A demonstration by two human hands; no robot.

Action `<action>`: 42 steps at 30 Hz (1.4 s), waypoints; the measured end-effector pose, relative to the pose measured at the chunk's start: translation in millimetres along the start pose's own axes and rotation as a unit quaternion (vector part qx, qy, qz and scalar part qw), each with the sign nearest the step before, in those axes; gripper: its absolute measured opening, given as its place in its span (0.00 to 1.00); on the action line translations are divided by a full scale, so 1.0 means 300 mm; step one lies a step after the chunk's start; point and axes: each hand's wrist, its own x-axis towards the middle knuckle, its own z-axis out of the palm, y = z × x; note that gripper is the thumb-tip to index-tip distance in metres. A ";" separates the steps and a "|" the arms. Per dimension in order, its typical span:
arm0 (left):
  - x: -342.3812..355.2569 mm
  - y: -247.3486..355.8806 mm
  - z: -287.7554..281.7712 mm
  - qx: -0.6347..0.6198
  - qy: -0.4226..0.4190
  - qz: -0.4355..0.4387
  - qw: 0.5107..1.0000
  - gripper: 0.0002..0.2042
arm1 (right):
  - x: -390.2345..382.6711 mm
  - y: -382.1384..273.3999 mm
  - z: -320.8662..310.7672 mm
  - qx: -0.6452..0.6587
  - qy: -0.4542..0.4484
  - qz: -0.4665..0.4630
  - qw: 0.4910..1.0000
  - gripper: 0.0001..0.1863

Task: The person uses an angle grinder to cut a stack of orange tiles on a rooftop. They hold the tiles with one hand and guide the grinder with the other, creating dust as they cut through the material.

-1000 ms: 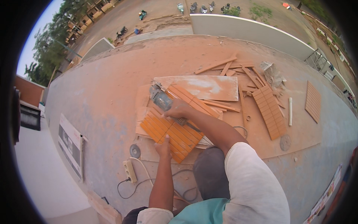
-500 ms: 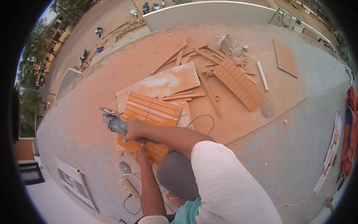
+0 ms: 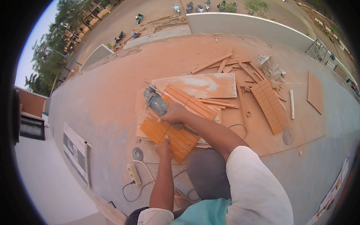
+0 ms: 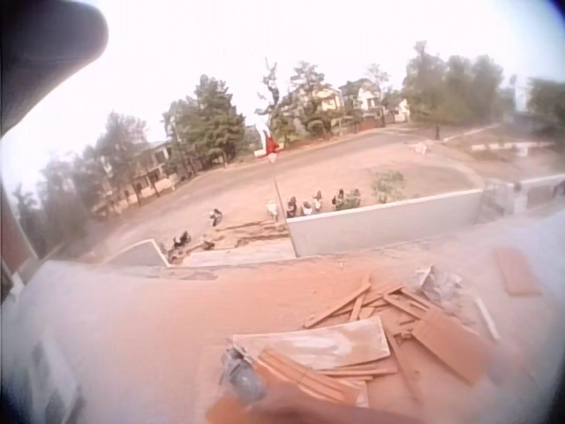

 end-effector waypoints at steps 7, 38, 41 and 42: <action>0.022 -0.046 -0.011 0.000 0.030 0.010 1.000 0.25 | 0.059 0.011 -0.011 -0.026 -0.024 0.012 0.999 0.45; 0.017 -0.044 -0.014 0.017 0.038 0.014 0.999 0.24 | 0.077 0.010 -0.006 -0.030 -0.030 0.033 0.999 0.45; 0.011 -0.038 -0.011 0.013 0.034 0.016 0.999 0.24 | 0.079 0.012 -0.005 -0.030 -0.029 0.034 0.999 0.45; 0.008 -0.035 -0.009 0.010 0.032 0.017 0.999 0.24 | 0.079 0.014 -0.005 -0.030 -0.027 0.033 0.999 0.45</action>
